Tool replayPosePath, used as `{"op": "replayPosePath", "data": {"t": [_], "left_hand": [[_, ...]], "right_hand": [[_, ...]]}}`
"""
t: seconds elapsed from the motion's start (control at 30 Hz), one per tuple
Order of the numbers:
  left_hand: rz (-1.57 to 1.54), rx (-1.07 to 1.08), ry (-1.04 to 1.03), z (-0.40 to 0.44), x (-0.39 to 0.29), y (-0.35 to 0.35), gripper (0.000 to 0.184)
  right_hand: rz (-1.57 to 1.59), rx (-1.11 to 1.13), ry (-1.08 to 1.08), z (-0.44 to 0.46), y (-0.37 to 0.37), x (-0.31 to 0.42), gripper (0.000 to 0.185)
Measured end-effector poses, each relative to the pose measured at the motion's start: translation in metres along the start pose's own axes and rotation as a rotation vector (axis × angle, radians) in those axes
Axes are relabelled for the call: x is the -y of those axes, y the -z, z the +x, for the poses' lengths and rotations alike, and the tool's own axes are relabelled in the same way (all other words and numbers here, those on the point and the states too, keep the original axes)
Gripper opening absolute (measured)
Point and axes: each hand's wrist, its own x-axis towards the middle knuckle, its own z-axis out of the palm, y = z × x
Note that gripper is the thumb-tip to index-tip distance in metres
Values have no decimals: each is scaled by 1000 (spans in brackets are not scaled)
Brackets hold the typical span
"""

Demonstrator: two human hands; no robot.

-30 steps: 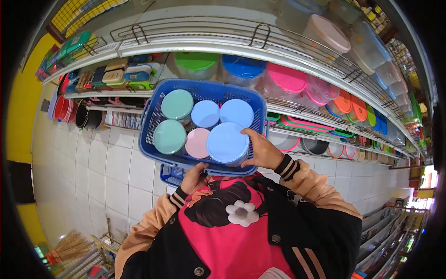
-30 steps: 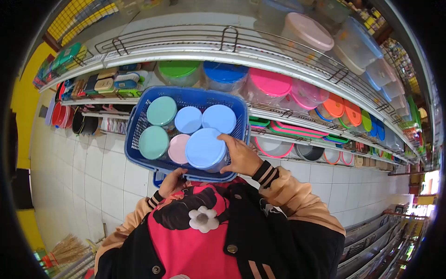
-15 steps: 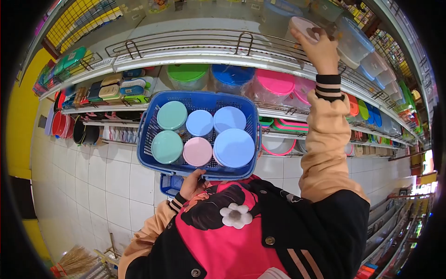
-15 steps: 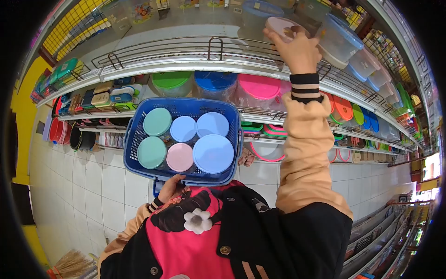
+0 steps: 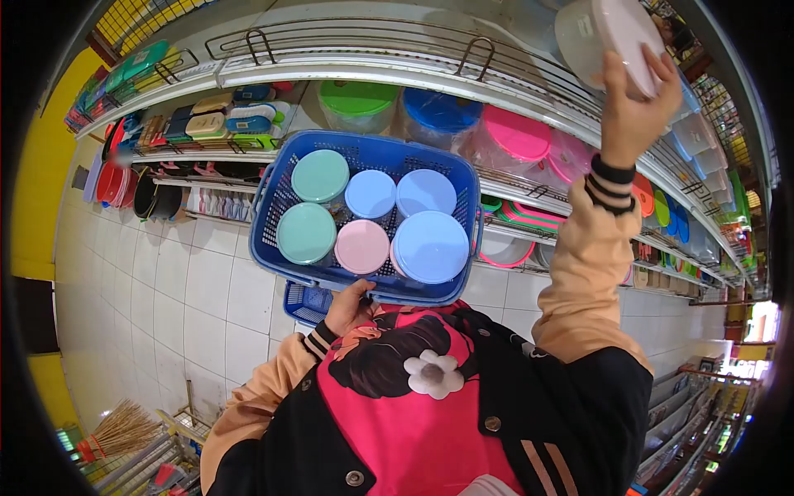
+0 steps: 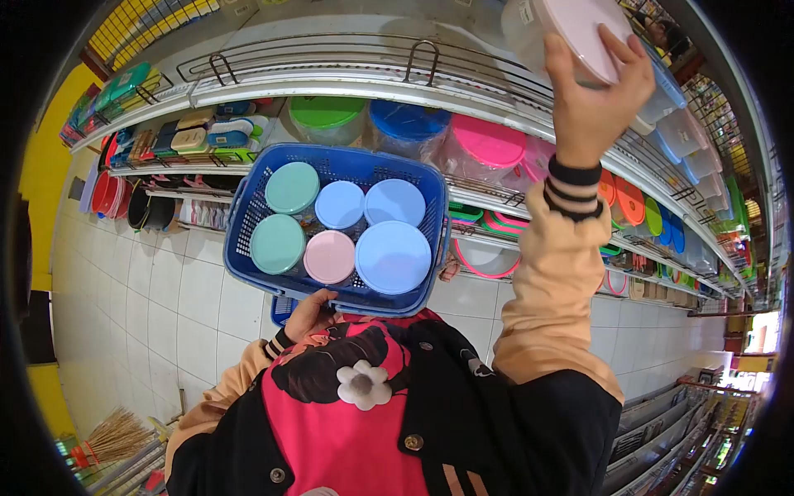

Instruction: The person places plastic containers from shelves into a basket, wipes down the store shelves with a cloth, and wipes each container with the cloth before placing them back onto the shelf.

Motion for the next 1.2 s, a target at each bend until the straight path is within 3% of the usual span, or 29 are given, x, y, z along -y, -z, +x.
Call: {"op": "replayPosePath", "data": {"t": [0.07, 0.13, 0.17, 0.23, 0.33, 0.47, 0.57, 0.63, 0.7, 0.77, 0.83, 0.9, 0.97, 1.03, 1.1, 1.2], "left_hand": [[36, -19, -38, -1, 0, 0, 22], [-168, 20, 131, -12, -10, -16, 26], [-170, 15, 134, -20, -12, -25, 26], [-159, 11, 70, -31, -13, -41, 23], [-95, -41, 5, -19, -8, -27, 21], [-123, -32, 20, -12, -6, -18, 19], [-100, -53, 54, -18, -10, -23, 19], [-138, 48, 121, -20, -12, -22, 20], [-96, 89, 96, -9, -9, -9, 20], [-60, 29, 106, -10, -10, -10, 19], [-47, 13, 112, -6, -9, -4, 19], [-56, 134, 145, 7, -7, 13, 18], [-67, 63, 189, -3, -11, -3, 17], [-44, 77, 193, -3, -12, -3, 17], [35, 82, 205, -32, -21, -37, 18], [90, 19, 195, -28, -21, -32, 19]], "right_hand": [[124, -13, -3, -4, 8, 27, 56], [585, 42, -48, -15, 11, 60, 57], [664, 185, -91, -27, 13, 70, 59], [682, 497, -27, -64, 2, 79, 59], [709, 813, -268, -130, -16, 97, 52], [590, 891, -372, -210, -28, 79, 51], [551, 921, -423, -231, -20, 70, 52], [532, 919, -455, -227, -12, 67, 53], [564, 1103, -398, -214, -5, 66, 54], [480, 1106, -328, -175, 4, 69, 48], [595, 996, -292, -112, 13, 75, 36], [537, 790, -330, -52, 23, 74, 27], [374, 583, -317, -11, 15, 47, 25], [314, 563, -455, 19, -1, 8, 37], [62, 651, -412, 29, -34, -54, 55], [-193, 720, -268, 34, -66, -70, 71]]}}
